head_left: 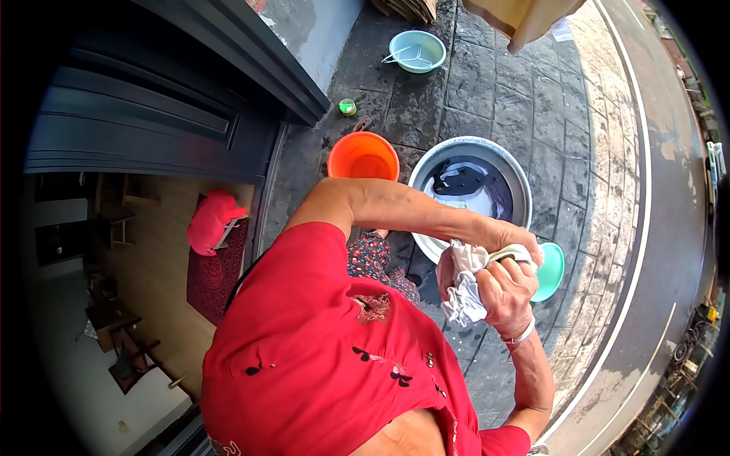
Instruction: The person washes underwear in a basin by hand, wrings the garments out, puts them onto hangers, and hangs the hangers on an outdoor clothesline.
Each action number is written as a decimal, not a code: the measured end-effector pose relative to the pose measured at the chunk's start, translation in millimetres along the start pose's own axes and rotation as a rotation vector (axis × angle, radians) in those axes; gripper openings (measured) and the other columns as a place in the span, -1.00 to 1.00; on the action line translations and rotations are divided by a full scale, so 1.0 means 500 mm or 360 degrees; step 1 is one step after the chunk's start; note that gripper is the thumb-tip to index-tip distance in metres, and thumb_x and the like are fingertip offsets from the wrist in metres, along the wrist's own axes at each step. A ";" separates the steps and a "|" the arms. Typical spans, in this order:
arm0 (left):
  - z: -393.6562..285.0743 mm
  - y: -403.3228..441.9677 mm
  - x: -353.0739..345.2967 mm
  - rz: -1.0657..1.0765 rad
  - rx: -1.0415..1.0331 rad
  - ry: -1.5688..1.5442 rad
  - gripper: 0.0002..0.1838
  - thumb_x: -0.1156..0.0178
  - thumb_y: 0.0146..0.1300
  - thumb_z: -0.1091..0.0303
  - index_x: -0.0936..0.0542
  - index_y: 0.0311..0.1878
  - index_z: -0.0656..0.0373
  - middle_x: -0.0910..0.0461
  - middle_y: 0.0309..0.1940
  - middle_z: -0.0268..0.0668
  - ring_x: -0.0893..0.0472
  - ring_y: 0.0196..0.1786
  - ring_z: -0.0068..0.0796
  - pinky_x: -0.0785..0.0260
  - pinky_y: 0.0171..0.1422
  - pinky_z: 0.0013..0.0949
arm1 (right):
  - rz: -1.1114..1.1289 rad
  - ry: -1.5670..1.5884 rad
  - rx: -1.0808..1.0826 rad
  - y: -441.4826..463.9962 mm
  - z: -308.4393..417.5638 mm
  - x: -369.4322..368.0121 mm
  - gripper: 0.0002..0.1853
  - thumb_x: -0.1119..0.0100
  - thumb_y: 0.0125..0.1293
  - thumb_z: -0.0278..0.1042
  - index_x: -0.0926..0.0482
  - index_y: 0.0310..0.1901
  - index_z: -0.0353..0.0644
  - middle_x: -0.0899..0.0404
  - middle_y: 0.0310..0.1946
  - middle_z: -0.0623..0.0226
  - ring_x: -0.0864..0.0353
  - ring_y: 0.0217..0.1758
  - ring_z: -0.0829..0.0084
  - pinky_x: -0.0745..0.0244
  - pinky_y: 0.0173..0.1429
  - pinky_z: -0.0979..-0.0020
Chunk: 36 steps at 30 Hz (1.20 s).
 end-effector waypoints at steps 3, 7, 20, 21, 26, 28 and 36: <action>-0.013 0.000 0.017 -0.0103 0.0089 0.0287 -0.86 -0.16 -0.01 0.36 -0.48 -0.63 0.06 -0.46 -0.65 -0.49 -0.36 -0.62 -0.67 -0.16 -0.51 -0.47 | 0.0084 -0.0025 0.0083 0.011 -0.007 -0.026 -0.75 -0.16 -0.44 -0.30 -0.38 -0.60 -0.12 -0.32 -0.66 0.43 -0.39 -0.57 0.47 -0.17 -0.48 0.41; -0.027 -0.013 0.043 -0.0304 0.0227 0.0685 -0.86 -0.18 -0.08 0.35 -0.48 -0.66 0.10 -0.46 -0.64 -0.48 -0.39 -0.59 -0.63 -0.16 -0.50 -0.40 | 0.0359 0.0024 0.0209 0.016 -0.017 -0.067 -0.76 -0.14 -0.30 -0.20 -0.34 -0.57 -0.06 -0.32 -0.65 0.49 -0.44 -0.52 0.52 -0.26 -0.48 0.44; -0.061 -0.010 0.235 -0.0873 -0.0053 0.0424 -0.82 -0.05 0.20 0.33 -0.59 -0.33 0.19 -0.61 -0.40 -0.30 -0.60 -0.41 -0.48 -0.47 -0.29 -0.37 | -0.0161 0.0392 -0.0778 -0.029 -0.135 -0.098 -0.71 -0.33 -0.19 -0.24 -0.50 -0.45 -0.19 -0.50 -0.51 0.33 -0.53 -0.45 0.36 -0.40 -0.35 0.38; -0.044 -0.016 0.265 -0.0850 -0.0080 0.0142 -0.82 -0.03 0.25 0.32 -0.57 -0.25 0.19 -0.63 -0.34 -0.28 -0.63 -0.37 -0.49 -0.53 -0.24 -0.37 | -0.0441 0.0539 -0.1033 -0.064 -0.145 -0.096 -0.77 -0.32 -0.10 -0.32 -0.53 -0.41 -0.22 -0.56 -0.46 0.32 -0.56 -0.42 0.35 -0.42 -0.31 0.40; -0.003 -0.098 0.241 -0.0608 -0.0289 -0.0265 -0.65 0.03 0.37 0.23 -0.45 0.12 0.23 -0.56 0.01 -0.15 -0.61 0.00 -0.37 -0.51 0.13 -0.27 | -0.1741 0.1033 -0.2054 -0.324 -0.123 -0.159 -0.74 -0.18 0.04 -0.57 -0.53 -0.17 -0.25 -0.58 -0.37 0.29 -0.60 -0.29 0.37 -0.49 -0.04 0.38; 0.030 -0.106 0.220 -0.0672 -0.0304 -0.0297 -0.63 0.06 0.40 0.20 -0.44 0.12 0.24 -0.55 0.02 -0.17 -0.60 0.02 -0.38 -0.50 0.14 -0.29 | -0.2231 0.1850 -0.2290 -0.341 -0.092 -0.166 -0.76 -0.17 -0.06 -0.58 -0.52 -0.26 -0.24 -0.57 -0.44 0.24 -0.58 -0.30 0.37 -0.49 -0.10 0.36; 0.129 -0.111 0.237 -0.0592 0.0084 -0.0240 -0.60 -0.04 0.37 0.26 -0.37 0.20 0.24 -0.53 0.02 -0.18 -0.60 -0.01 -0.43 -0.53 0.09 -0.35 | -0.2867 0.2781 -0.1793 -0.453 -0.068 -0.154 -0.83 -0.07 -0.07 -0.62 -0.37 -0.38 -0.23 -0.19 -0.70 0.44 -0.15 -0.58 0.53 -0.22 -0.43 0.50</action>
Point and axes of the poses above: each hand's wrist, its own y-axis towards the middle knuckle, its own x-axis out of the back of the hand, z = x × y, the point moved 4 cm from there along y, towards the middle knuckle
